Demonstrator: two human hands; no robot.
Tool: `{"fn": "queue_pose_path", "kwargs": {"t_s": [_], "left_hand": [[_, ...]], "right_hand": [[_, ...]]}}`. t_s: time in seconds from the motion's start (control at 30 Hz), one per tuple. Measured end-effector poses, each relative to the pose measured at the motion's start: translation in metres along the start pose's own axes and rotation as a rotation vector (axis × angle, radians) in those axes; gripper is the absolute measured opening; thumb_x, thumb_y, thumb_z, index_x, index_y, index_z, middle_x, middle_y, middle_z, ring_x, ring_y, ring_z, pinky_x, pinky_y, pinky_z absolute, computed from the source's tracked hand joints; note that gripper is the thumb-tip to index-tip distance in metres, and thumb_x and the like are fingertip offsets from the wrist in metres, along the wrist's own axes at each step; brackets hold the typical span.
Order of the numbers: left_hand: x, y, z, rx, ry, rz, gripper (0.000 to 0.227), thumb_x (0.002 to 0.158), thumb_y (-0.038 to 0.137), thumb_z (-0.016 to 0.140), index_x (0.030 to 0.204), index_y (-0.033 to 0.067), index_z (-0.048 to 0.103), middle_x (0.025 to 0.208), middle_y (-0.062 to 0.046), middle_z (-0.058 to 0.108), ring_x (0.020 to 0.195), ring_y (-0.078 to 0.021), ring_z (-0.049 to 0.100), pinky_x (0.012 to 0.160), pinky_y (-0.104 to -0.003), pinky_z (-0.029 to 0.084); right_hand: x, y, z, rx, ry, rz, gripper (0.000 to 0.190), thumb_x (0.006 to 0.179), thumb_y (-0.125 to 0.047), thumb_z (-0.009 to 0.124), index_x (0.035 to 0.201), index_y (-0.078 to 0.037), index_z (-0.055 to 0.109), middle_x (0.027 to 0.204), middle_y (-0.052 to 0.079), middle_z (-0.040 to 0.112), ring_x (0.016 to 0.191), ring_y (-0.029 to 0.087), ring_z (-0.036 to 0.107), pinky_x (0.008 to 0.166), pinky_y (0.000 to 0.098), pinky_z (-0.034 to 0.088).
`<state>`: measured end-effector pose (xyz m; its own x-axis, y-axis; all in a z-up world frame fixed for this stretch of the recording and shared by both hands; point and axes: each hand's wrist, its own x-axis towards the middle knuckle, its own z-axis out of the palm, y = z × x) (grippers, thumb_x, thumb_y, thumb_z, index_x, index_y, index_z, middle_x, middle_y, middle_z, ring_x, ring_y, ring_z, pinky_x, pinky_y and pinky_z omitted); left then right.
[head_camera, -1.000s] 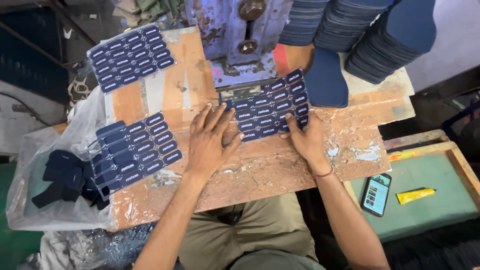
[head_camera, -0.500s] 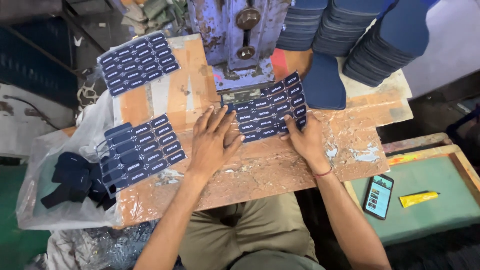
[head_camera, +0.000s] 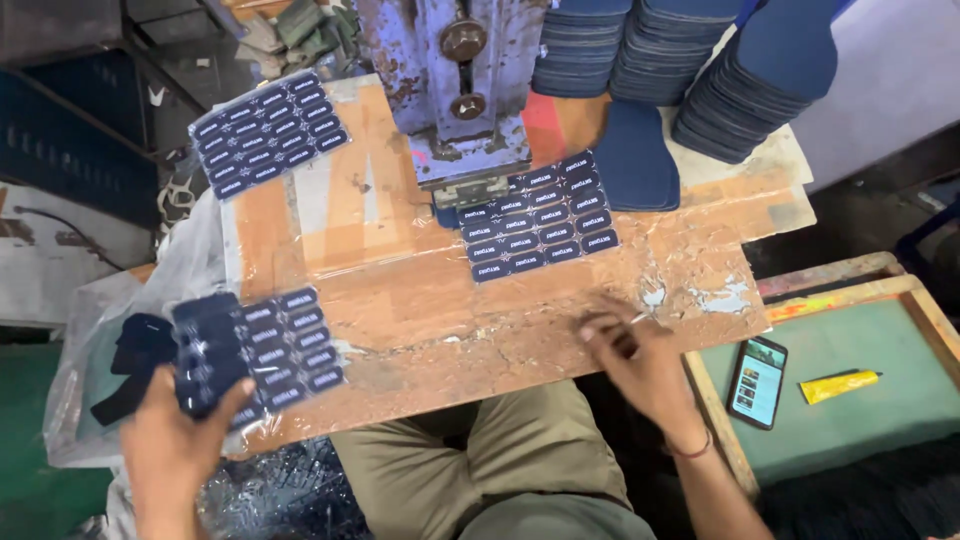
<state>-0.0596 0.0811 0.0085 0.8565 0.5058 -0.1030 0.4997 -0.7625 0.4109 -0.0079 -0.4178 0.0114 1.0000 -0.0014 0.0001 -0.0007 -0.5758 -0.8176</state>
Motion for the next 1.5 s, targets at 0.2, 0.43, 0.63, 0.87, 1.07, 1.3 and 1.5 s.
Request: {"fn": "queue_pose_path", "kwargs": {"t_s": [0.2,0.43,0.63,0.87,1.07,1.3,1.5], "left_hand": [[-0.083,0.117,0.036,-0.878,-0.13,0.19,0.054,0.079,0.015,0.086,0.123,-0.0007,0.058,0.11,-0.013,0.075,0.094,-0.0155,0.072,0.084,-0.031,0.06],[-0.037,0.173,0.053,-0.492,0.254,0.576,0.091,0.084,0.032,0.082,0.15,-0.0096,0.037,0.144,-0.036,0.048,0.135,-0.0402,0.043,0.108,-0.051,0.037],[0.042,0.195,0.094,-0.333,-0.598,0.729,0.059,0.108,0.051,0.04,0.107,0.0072,0.08,0.127,-0.009,0.066,0.126,-0.0296,0.052,0.113,-0.042,0.038],[0.028,0.206,0.089,-0.302,-0.519,0.718,0.056,0.104,0.054,0.041,0.11,0.0144,0.081,0.118,-0.002,0.068,0.122,-0.0224,0.054,0.11,-0.044,0.035],[-0.034,0.218,0.097,-0.244,-0.145,0.987,0.038,0.088,0.035,0.073,0.118,0.0115,0.074,0.127,-0.006,0.066,0.109,-0.0316,0.055,0.088,-0.048,0.04],[0.018,0.105,0.039,-0.196,0.104,0.636,0.026,0.088,0.012,0.071,0.115,0.0112,0.072,0.135,-0.01,0.068,0.121,-0.0367,0.062,0.105,-0.048,0.046],[0.052,0.102,0.046,-0.337,0.227,0.637,0.045,0.093,0.022,0.075,0.132,0.0017,0.067,0.133,-0.019,0.065,0.123,-0.0396,0.06,0.106,-0.049,0.045]], "right_hand": [[0.009,-0.101,0.034,0.437,-0.296,-0.369,0.083,0.075,-0.009,0.08,0.148,-0.005,0.039,0.126,0.008,0.066,0.109,0.015,0.067,0.093,0.0311,0.056],[0.059,-0.041,0.045,-0.029,-0.253,-0.186,0.022,0.089,-0.01,0.075,0.11,-0.008,0.079,0.104,0.009,0.076,0.096,0.031,0.068,0.084,0.0461,0.055],[0.071,-0.059,0.053,-0.226,-0.073,-0.699,0.032,0.081,0.0,0.066,0.11,-0.01,0.074,0.107,0.009,0.072,0.104,0.032,0.064,0.091,0.0432,0.053],[-0.034,-0.03,0.017,0.022,-0.809,-0.566,0.028,0.075,0.001,0.071,0.1,-0.007,0.077,0.093,0.01,0.074,0.097,0.029,0.07,0.087,0.0416,0.055],[-0.004,0.033,-0.047,0.139,-0.07,0.067,0.014,0.094,-0.009,0.076,0.102,0.001,0.078,0.087,0.009,0.078,0.074,0.012,0.068,0.063,0.0282,0.055],[0.031,0.061,-0.033,0.106,0.307,-0.039,0.035,0.102,-0.006,0.07,0.133,0.007,0.061,0.1,0.005,0.073,0.082,0.005,0.064,0.067,0.0187,0.051],[0.032,0.121,-0.037,-0.209,0.392,-0.123,0.03,0.106,-0.008,0.075,0.131,0.005,0.066,0.091,0.011,0.068,0.078,0.01,0.061,0.069,0.0219,0.048]]}}
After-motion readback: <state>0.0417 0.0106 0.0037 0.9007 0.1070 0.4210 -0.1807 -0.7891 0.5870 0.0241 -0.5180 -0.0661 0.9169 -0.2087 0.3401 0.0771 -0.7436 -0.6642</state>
